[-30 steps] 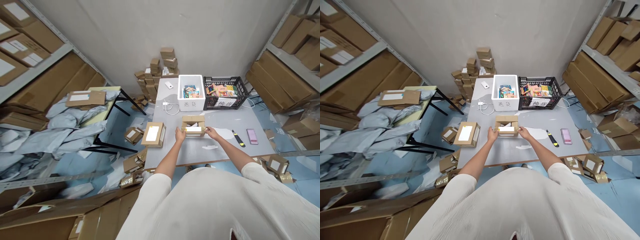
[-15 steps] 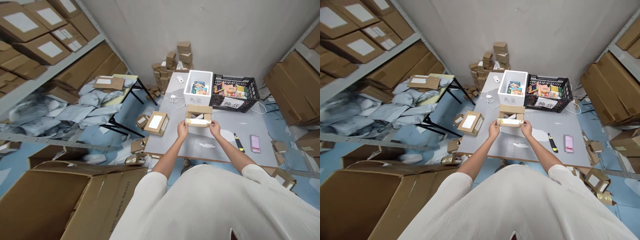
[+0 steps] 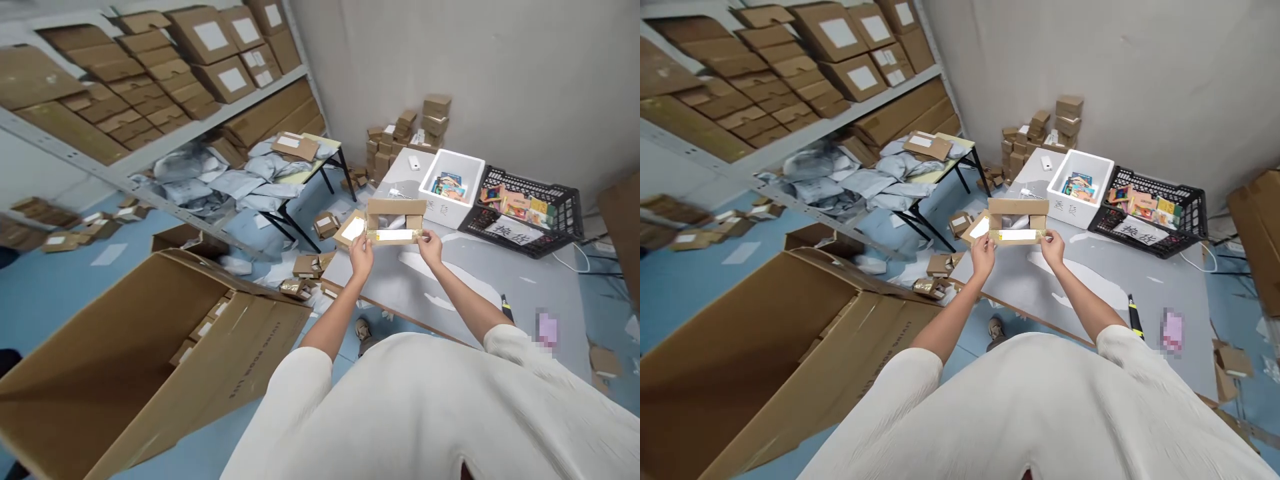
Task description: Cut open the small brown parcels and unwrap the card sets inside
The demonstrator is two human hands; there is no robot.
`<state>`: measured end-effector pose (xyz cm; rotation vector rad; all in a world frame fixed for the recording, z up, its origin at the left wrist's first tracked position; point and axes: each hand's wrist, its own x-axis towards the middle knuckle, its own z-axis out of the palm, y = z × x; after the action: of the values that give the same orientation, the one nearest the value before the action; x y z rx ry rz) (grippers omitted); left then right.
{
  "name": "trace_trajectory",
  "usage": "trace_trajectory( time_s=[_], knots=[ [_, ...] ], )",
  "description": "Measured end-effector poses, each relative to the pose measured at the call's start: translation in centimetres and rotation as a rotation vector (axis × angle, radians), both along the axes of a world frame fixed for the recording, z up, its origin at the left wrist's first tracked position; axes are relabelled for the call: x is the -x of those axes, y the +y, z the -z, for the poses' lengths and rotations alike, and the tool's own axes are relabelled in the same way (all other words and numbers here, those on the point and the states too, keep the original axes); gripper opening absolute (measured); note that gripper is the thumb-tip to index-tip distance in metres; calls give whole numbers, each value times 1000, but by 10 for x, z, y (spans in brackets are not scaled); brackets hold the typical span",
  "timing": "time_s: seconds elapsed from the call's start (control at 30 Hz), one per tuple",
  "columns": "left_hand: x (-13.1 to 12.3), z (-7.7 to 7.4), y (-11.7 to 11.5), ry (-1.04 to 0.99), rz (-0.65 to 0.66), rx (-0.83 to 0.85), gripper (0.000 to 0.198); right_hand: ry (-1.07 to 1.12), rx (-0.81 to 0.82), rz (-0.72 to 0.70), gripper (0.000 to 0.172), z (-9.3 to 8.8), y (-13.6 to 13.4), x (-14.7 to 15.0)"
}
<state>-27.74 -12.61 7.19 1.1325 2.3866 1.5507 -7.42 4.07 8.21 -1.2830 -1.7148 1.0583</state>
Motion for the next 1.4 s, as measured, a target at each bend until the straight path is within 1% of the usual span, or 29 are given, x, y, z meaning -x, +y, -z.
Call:
trace_trajectory(
  time_s=[0.17,0.3,0.43,0.53,0.67,0.77,0.83,0.93,1.0,1.07,1.17,1.23,1.3,1.4],
  knots=[
    [63,1,-32,-43,-118,21,50,20,-27,-113,41,-12,-20,80],
    [119,4,-58,-108,-193,66,50,8,-27,-234,46,-13,-41,144],
    [171,13,-85,-146,-251,88,50,-11,-18,-341,51,-2,-58,202],
    [201,25,-106,-171,-294,119,48,-37,7,-392,53,9,-71,237],
    [230,40,-127,-234,-334,156,47,-61,20,-460,56,21,-83,276],
    [243,49,-132,-275,-307,158,54,-68,59,-505,69,30,-87,298],
    [247,56,-130,-292,-281,153,63,-72,85,-490,76,38,-87,306],
    [244,67,-120,-315,-245,174,72,-89,110,-411,75,52,-81,301],
    [240,75,-111,-322,-183,195,70,-116,137,-359,69,61,-75,288],
    [233,83,-99,-332,-89,215,66,-152,168,-312,62,68,-70,271],
    [223,93,-77,-374,51,231,60,-221,182,-219,50,75,-66,245],
    [216,99,-61,-411,122,239,59,-259,214,-150,46,79,-68,231],
    [210,102,-45,-446,170,269,63,-276,306,-109,44,82,-73,222],
    [203,105,-25,-499,214,335,72,-233,449,-125,41,86,-82,215]
  ],
)
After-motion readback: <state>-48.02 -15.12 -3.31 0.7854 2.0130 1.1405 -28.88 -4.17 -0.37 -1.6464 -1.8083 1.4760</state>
